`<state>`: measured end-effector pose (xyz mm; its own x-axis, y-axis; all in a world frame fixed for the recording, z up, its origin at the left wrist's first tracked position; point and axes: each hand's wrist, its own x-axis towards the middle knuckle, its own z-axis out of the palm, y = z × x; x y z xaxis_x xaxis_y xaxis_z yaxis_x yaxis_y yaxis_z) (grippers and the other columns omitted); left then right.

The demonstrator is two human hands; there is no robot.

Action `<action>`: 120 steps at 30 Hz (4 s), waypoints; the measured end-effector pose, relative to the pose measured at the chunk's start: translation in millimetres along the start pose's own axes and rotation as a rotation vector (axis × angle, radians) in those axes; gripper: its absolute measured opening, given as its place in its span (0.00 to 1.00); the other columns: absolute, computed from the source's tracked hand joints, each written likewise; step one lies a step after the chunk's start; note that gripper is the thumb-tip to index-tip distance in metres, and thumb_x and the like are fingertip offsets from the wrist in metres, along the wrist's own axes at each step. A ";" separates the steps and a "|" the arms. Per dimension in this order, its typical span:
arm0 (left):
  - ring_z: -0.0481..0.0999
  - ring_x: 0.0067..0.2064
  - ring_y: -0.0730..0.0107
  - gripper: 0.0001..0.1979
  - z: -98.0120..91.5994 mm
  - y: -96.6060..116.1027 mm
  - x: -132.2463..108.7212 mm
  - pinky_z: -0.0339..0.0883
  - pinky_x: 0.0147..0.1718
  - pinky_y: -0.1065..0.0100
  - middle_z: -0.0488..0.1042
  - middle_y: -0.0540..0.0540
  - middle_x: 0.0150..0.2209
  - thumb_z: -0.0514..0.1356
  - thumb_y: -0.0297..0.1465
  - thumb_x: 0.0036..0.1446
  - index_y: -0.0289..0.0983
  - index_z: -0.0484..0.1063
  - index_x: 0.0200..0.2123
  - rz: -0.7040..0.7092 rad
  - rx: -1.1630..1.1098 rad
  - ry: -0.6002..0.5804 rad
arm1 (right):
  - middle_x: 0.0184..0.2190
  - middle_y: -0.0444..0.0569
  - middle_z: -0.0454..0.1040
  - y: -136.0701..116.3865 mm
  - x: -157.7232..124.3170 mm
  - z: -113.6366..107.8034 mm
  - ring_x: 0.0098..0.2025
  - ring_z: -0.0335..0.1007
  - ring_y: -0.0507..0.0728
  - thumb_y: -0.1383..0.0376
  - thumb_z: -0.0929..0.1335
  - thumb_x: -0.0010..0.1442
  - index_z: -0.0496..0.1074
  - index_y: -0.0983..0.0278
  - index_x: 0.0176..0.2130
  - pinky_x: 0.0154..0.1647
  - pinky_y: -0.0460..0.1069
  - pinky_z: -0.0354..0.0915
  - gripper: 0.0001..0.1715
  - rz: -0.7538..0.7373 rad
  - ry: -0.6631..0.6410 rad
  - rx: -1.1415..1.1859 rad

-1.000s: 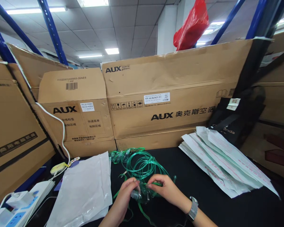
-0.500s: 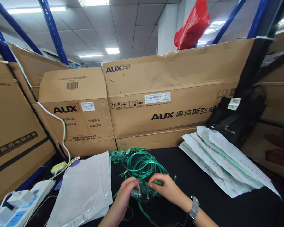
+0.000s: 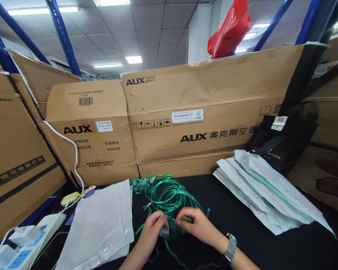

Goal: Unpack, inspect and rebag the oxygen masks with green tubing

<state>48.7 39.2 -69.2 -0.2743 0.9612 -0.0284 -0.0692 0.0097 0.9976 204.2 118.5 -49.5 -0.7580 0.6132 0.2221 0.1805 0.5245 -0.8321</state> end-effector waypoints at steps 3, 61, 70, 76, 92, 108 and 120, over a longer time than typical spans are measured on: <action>0.60 0.22 0.75 0.18 -0.5 -0.3 0.9 0.52 0.23 0.72 0.60 0.54 0.16 0.59 0.45 0.42 0.37 0.62 0.15 0.008 0.018 -0.005 | 0.24 0.45 0.72 0.2 -0.3 0.4 0.28 0.66 0.53 0.62 0.66 0.52 0.73 0.64 0.26 0.31 0.46 0.61 0.09 0.004 0.002 -0.007; 0.60 0.22 0.75 0.16 -1.3 3.1 1.3 0.51 0.23 0.73 0.63 0.53 0.17 0.59 0.42 0.42 0.36 0.63 0.15 -0.039 -0.074 0.030 | 0.26 0.46 0.73 -4.0 -2.0 -0.6 0.30 0.68 0.52 0.62 0.66 0.53 0.73 0.65 0.28 0.33 0.45 0.62 0.10 -0.051 0.023 -0.004; 0.60 0.23 0.74 0.16 -2.2 2.5 0.9 0.52 0.24 0.73 0.63 0.53 0.17 0.58 0.42 0.43 0.36 0.63 0.15 -0.050 -0.061 0.007 | 0.26 0.46 0.73 -4.4 -1.9 -0.9 0.30 0.68 0.52 0.61 0.66 0.54 0.73 0.65 0.28 0.33 0.45 0.62 0.10 -0.055 0.027 -0.005; 0.60 0.23 0.74 0.15 -1.6 5.8 -0.5 0.52 0.24 0.72 0.63 0.52 0.17 0.58 0.41 0.44 0.36 0.63 0.16 -0.045 -0.051 0.006 | 0.26 0.46 0.74 -4.6 -2.1 -1.3 0.30 0.68 0.52 0.59 0.66 0.54 0.73 0.65 0.28 0.33 0.45 0.62 0.13 -0.048 0.024 -0.002; 0.60 0.23 0.74 0.17 -1.5 3.0 0.6 0.51 0.23 0.73 0.62 0.53 0.17 0.58 0.43 0.43 0.36 0.64 0.15 -0.040 -0.031 0.001 | 0.26 0.46 0.74 -4.9 -1.6 -0.4 0.30 0.68 0.52 0.59 0.65 0.54 0.73 0.64 0.28 0.33 0.45 0.63 0.12 -0.054 0.031 -0.033; 0.60 0.22 0.75 0.15 -0.7 3.3 -3.4 0.52 0.23 0.73 0.61 0.54 0.18 0.56 0.41 0.45 0.36 0.62 0.17 -0.039 -0.010 -0.049 | 0.26 0.46 0.73 -3.9 -2.5 1.2 0.30 0.68 0.52 0.61 0.65 0.54 0.73 0.64 0.28 0.32 0.45 0.62 0.11 -0.077 -0.009 -0.060; 0.58 0.23 0.75 0.15 -0.2 1.0 -2.0 0.51 0.23 0.73 0.59 0.54 0.18 0.56 0.42 0.44 0.37 0.61 0.17 -0.027 0.036 -0.085 | 0.25 0.43 0.73 1.8 -1.6 1.8 0.29 0.67 0.50 0.60 0.63 0.56 0.71 0.64 0.29 0.31 0.43 0.60 0.11 -0.074 -0.079 -0.101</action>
<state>49.0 37.2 -68.1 -0.1898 0.9805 -0.0513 -0.0407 0.0444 0.9982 204.6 117.4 -52.2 -0.8177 0.5243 0.2375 0.1809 0.6258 -0.7587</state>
